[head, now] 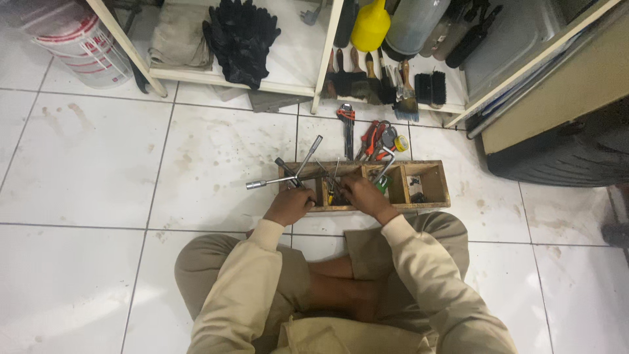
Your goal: The person sits on the floor and organizes various tools into a wooden compartmentalized box. They place screwdrivers, wrenches, pliers, and a tape measure into the box, then move a plastic container and a metal case onto a nearby shelf.
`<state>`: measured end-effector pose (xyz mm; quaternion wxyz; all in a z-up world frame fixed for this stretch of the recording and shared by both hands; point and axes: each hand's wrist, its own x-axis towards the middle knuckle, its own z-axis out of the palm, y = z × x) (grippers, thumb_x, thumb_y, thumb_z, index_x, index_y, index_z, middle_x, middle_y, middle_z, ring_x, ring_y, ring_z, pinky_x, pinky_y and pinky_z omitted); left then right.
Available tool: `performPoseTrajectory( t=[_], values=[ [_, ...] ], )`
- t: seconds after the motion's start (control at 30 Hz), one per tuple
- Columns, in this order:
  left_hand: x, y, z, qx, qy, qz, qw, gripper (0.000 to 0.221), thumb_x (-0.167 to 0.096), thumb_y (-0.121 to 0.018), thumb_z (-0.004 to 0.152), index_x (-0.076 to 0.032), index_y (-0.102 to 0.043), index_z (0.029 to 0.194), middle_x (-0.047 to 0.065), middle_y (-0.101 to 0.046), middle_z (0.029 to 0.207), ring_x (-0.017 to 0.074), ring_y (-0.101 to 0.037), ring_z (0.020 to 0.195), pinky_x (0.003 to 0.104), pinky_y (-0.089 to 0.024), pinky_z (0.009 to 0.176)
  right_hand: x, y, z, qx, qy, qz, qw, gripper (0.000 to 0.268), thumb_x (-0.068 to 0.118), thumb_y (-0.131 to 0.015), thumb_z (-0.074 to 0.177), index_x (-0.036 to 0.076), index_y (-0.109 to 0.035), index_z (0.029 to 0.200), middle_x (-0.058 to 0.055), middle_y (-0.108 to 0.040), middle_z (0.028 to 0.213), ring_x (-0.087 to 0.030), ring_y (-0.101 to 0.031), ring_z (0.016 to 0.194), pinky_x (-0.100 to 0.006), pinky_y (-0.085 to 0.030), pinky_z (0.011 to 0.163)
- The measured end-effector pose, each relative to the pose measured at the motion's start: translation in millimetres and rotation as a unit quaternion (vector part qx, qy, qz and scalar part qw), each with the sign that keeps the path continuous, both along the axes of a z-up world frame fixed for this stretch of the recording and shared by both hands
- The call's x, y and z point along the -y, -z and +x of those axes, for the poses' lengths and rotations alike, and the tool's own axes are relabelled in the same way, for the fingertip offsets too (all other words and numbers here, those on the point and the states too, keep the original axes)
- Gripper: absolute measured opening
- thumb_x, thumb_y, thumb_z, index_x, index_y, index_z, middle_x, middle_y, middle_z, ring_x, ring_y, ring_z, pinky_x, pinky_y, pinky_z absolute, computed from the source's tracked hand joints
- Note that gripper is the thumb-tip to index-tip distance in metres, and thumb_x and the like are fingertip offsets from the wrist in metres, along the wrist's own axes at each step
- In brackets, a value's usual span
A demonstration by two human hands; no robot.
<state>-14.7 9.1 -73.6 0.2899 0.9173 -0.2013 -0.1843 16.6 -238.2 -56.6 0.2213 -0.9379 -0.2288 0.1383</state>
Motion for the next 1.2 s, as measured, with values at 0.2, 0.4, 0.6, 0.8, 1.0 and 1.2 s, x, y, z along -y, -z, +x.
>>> performPoseTrajectory(
  t=[0.2, 0.4, 0.6, 0.8, 1.0, 1.2],
  values=[
    [-3.1, -21.0, -1.6, -0.001, 0.014, 0.004, 1.0, 0.027, -0.017, -0.055, 0.103, -0.007, -0.071, 0.123, 0.018, -0.076, 0.111, 0.0334, -0.073, 0.109, 0.049, -0.046, 0.103, -11.9, -25.2, -6.8, 0.04, -0.028, -0.071, 0.996, 0.026, 0.014, -0.053, 0.102, -0.002, -0.073, 0.102, -0.022, -0.074, 0.084, -0.038, -0.076, 0.079, -0.046, -0.061, 0.069],
    [-2.8, -52.8, -10.5, 0.003, 0.001, 0.003, 1.0, 0.025, -0.016, -0.056, 0.102, -0.007, -0.072, 0.12, 0.019, -0.076, 0.111, 0.0334, -0.073, 0.11, 0.05, -0.046, 0.104, -12.8, 32.9, 19.1, 0.065, -0.015, -0.13, 0.989, 0.016, 0.01, -0.062, 0.09, 0.001, -0.072, 0.082, -0.016, -0.07, 0.068, -0.033, -0.074, 0.066, -0.042, -0.057, 0.057],
    [-1.3, -1.3, -3.0, 0.01, 0.005, 0.005, 1.0, 0.026, -0.014, -0.056, 0.102, -0.007, -0.071, 0.122, 0.019, -0.076, 0.11, 0.0337, -0.073, 0.108, 0.051, -0.047, 0.102, -19.6, -1.1, -7.4, 0.022, 0.03, -0.028, 0.999, 0.02, 0.007, -0.066, 0.093, -0.005, -0.072, 0.108, -0.026, -0.074, 0.097, -0.042, -0.075, 0.093, -0.05, -0.061, 0.079],
    [-4.2, -10.4, -3.6, 0.022, 0.017, 0.019, 0.999, 0.025, -0.016, -0.056, 0.102, -0.008, -0.071, 0.121, 0.017, -0.076, 0.108, 0.032, -0.074, 0.107, 0.05, -0.046, 0.103, -24.3, 7.1, -5.4, 0.07, 0.045, -0.061, 0.995, 0.019, 0.013, -0.063, 0.097, -0.003, -0.073, 0.101, -0.024, -0.074, 0.087, -0.039, -0.075, 0.084, -0.047, -0.061, 0.072],
    [-3.4, -26.7, -6.2, 0.033, 0.019, 0.019, 0.999, 0.025, -0.014, -0.056, 0.102, -0.008, -0.071, 0.121, 0.017, -0.077, 0.107, 0.0307, -0.075, 0.105, 0.049, -0.047, 0.1, -19.1, 28.0, -4.3, 0.096, 0.052, -0.067, 0.992, 0.023, 0.015, -0.065, 0.096, -0.002, -0.075, 0.086, -0.022, -0.072, 0.073, -0.035, -0.074, 0.07, -0.041, -0.06, 0.06],
    [3.1, -36.6, -4.1, 0.014, 0.009, -0.03, 0.999, 0.022, -0.011, -0.056, 0.103, -0.004, -0.072, 0.116, 0.02, -0.076, 0.103, 0.0337, -0.075, 0.1, 0.047, -0.054, 0.093, 3.2, 14.9, 4.4, 0.076, 0.136, 0.069, 0.985, 0.013, 0.016, -0.067, 0.093, 0.006, -0.068, 0.101, -0.021, -0.07, 0.093, -0.043, -0.071, 0.093, -0.053, -0.059, 0.078]
  ],
)
